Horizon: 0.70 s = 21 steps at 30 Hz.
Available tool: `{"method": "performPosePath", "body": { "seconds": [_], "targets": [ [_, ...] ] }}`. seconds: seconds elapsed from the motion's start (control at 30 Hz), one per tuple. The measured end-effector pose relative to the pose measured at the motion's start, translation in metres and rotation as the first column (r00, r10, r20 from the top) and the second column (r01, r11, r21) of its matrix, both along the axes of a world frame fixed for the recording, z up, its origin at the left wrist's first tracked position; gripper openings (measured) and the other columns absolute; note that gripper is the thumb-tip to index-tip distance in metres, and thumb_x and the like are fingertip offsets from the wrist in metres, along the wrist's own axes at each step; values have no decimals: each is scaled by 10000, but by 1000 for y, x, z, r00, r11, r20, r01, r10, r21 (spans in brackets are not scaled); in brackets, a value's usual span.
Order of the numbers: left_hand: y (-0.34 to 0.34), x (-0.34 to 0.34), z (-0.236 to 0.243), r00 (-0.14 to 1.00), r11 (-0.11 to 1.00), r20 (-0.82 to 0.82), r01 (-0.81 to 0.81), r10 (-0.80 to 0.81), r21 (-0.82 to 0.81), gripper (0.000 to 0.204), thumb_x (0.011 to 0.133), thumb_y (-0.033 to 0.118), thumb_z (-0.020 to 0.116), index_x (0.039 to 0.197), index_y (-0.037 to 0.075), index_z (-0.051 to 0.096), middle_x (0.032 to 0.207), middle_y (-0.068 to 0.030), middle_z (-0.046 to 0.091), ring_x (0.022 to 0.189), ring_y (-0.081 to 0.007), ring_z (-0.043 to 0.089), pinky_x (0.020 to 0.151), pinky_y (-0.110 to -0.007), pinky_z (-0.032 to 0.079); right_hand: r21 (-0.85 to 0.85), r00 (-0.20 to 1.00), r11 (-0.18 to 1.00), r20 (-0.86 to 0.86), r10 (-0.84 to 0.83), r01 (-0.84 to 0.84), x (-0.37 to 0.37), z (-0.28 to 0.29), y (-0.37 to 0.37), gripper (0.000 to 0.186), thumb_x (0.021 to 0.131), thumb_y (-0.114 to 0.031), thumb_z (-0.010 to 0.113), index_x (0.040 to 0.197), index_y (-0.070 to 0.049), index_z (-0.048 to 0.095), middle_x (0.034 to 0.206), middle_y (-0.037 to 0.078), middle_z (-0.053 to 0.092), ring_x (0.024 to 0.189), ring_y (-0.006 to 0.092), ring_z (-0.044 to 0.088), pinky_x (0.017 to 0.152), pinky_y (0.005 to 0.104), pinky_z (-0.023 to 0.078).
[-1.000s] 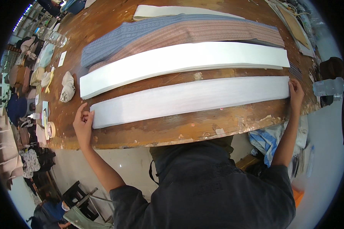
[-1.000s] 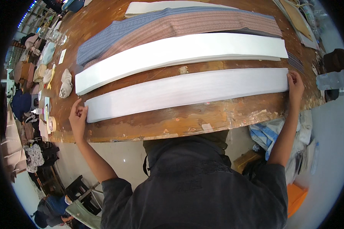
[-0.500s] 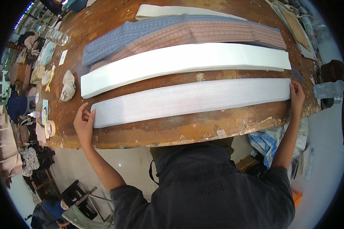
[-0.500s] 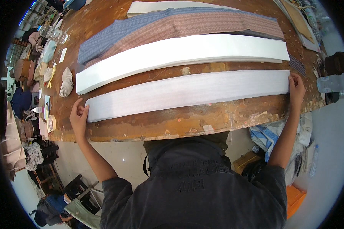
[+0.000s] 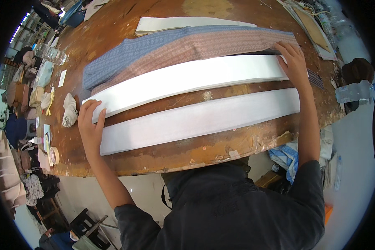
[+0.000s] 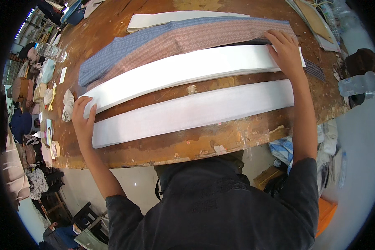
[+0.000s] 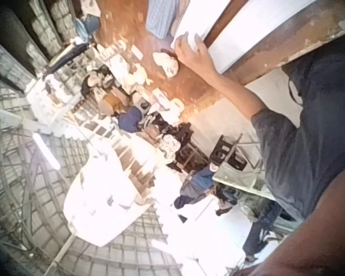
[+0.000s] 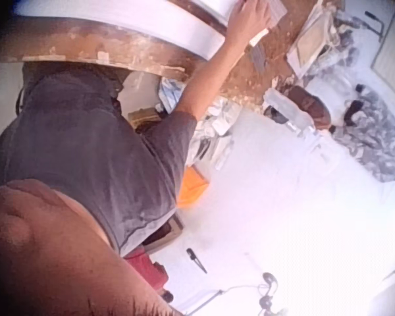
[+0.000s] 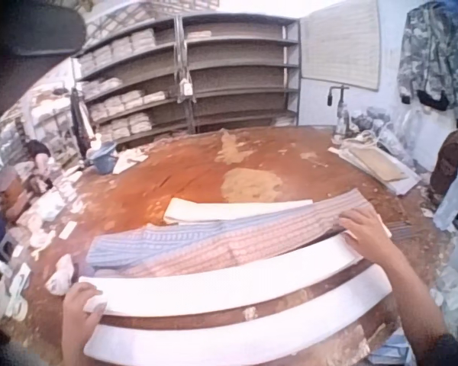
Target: The person repeatedly folds long strips of patterned fabric on a wooden table. They pick up each strip, fold it in half lengthwise, and place it back on the table. The action is repeated multiple times with the same pieces.
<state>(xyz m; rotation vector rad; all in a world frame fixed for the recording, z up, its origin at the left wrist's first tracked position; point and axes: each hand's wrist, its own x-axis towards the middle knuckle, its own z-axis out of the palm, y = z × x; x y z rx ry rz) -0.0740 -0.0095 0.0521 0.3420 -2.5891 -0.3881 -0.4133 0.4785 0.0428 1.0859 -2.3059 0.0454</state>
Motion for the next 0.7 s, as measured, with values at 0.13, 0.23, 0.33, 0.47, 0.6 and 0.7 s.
{"method": "performPosePath", "body": {
  "seconds": [0.13,0.23,0.33,0.47,0.6,0.7],
  "targets": [
    [4,10,0,999,999,3,-38,38,25,218,830,96,683,1027,8,652,1098,-115,609,1057,-288,579,930,-376,433,11,1000,1000,4,10,-10,-10,-3,-13,291,844,-134,645,1135,-127,662,1143,25,641,1110,235,563,943,408,415],
    [2,18,0,999,997,7,-49,48,67,218,827,96,686,1025,10,655,1107,-109,609,1063,-284,577,936,-373,428,28,999,999,28,20,-21,-15,-7,-13,293,841,-113,636,1133,-121,661,1153,29,636,1101,235,569,931,402,408],
    [0,24,1,998,997,25,-52,50,61,220,828,97,687,1028,13,657,1116,-107,608,1070,-280,574,939,-373,425,31,999,999,28,33,-34,-19,-9,-12,259,840,-96,631,1096,-111,665,1127,32,646,1080,236,581,919,397,410],
    [5,24,2,1000,998,3,-29,29,49,226,825,100,688,1034,18,658,1123,-104,609,1075,-281,571,937,-372,423,-59,999,998,33,34,-32,-19,-4,-16,205,833,-95,639,1036,-108,664,1074,34,666,1033,240,603,899,392,419],
    [18,16,0,999,998,1,40,-40,43,229,823,114,690,1033,28,662,1130,-100,613,1081,-278,567,942,-368,410,-138,999,990,47,19,-12,-12,7,-20,161,831,-100,645,990,-95,664,1023,55,678,999,245,616,896,390,423],
    [26,10,-1,996,994,20,89,-90,56,233,818,127,701,1030,38,664,1137,-95,617,1083,-273,566,945,-366,401,-58,993,997,110,-46,52,-8,12,-22,152,839,-92,643,988,-83,672,1007,75,680,987,252,624,897,390,428]
  ]
}}
